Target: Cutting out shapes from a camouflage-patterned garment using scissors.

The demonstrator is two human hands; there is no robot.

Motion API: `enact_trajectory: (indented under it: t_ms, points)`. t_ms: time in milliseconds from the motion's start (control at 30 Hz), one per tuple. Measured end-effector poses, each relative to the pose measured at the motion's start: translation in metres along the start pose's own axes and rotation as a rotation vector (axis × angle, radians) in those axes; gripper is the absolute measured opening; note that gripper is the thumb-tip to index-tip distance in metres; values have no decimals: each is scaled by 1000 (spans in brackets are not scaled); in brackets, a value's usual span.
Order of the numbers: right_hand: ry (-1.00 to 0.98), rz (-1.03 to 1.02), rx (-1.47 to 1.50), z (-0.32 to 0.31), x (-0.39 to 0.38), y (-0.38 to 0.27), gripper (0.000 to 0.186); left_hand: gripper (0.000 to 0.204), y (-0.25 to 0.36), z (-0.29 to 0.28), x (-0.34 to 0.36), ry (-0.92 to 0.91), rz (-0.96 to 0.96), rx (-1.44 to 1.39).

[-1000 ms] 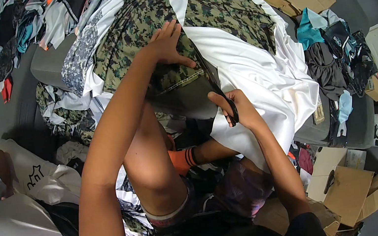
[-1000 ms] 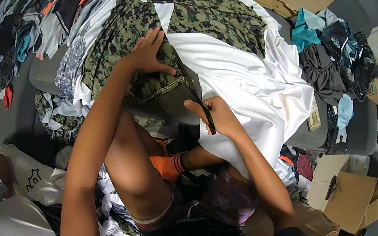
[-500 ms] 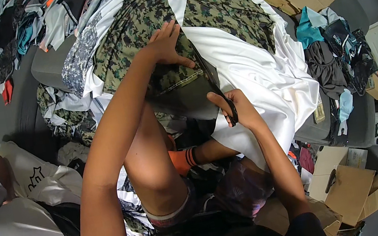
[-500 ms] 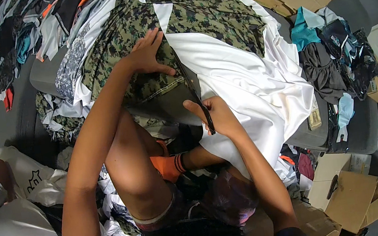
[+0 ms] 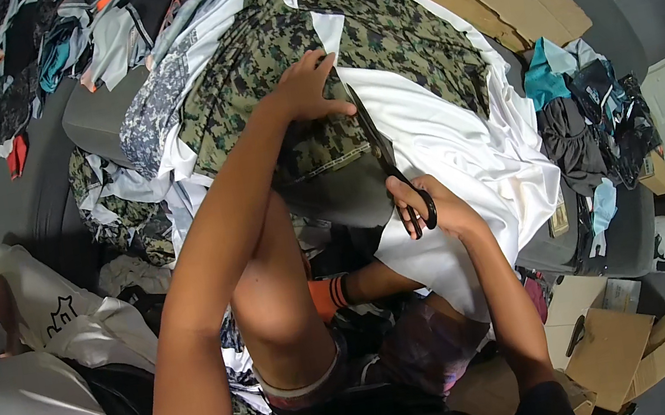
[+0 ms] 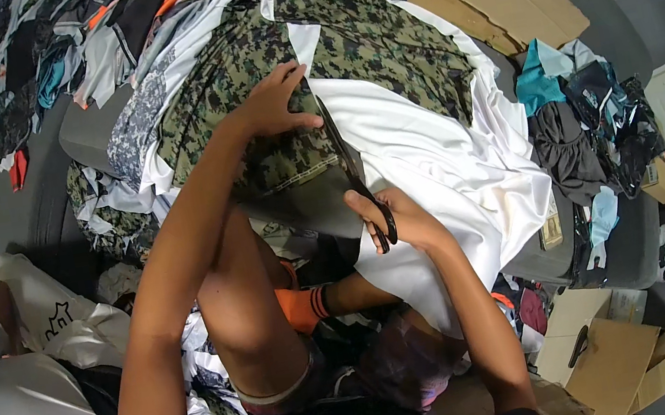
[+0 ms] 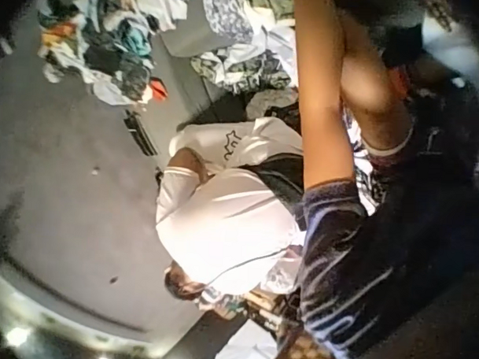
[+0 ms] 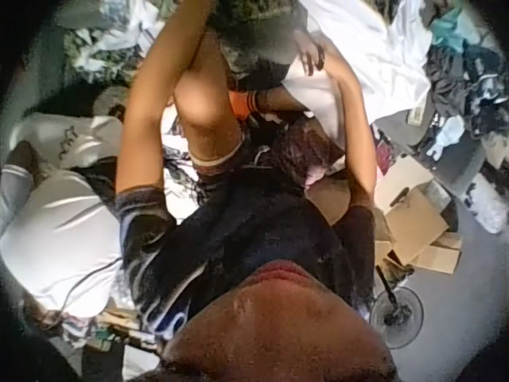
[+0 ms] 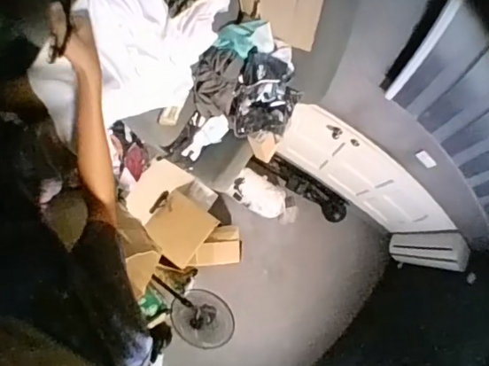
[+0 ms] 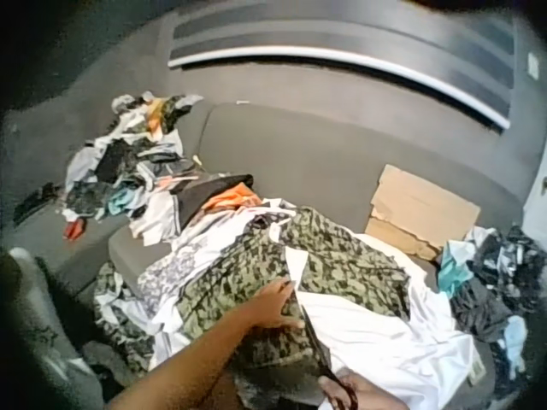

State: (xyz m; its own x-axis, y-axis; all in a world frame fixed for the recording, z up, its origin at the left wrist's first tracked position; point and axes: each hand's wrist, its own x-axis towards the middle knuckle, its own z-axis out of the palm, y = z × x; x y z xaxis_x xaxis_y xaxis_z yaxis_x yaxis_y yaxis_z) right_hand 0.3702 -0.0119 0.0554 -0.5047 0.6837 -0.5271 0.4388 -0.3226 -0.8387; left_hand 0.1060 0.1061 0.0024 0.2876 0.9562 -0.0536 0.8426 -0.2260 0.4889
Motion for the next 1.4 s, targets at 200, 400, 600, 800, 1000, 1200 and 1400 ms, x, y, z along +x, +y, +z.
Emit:
enact_trajectory:
  t_ms: [200, 400, 600, 800, 1000, 1200, 1400]
  points:
    - [39, 29, -52, 5, 6, -14, 56, 116, -8, 2, 5, 26, 15, 88]
    - [88, 41, -70, 6, 12, -19, 56, 119, -7, 5, 5, 7, -24, 191]
    - [97, 31, -67, 8, 16, -19, 56, 123, -6, 2, 2, -3, -61, 213]
    - [128, 21, -29, 10, 19, -18, 56, 126, -4, 0, 1, -30, -76, 207]
    - [143, 26, 2, 11, 18, -16, 56, 129, -5, 0, 2, -27, -73, 175]
    - [156, 29, 3, 14, 17, -17, 56, 131, -7, 1, 4, -18, -71, 164]
    - [176, 37, -5, 16, 16, -18, 56, 131, -6, 1, 3, -25, -80, 161]
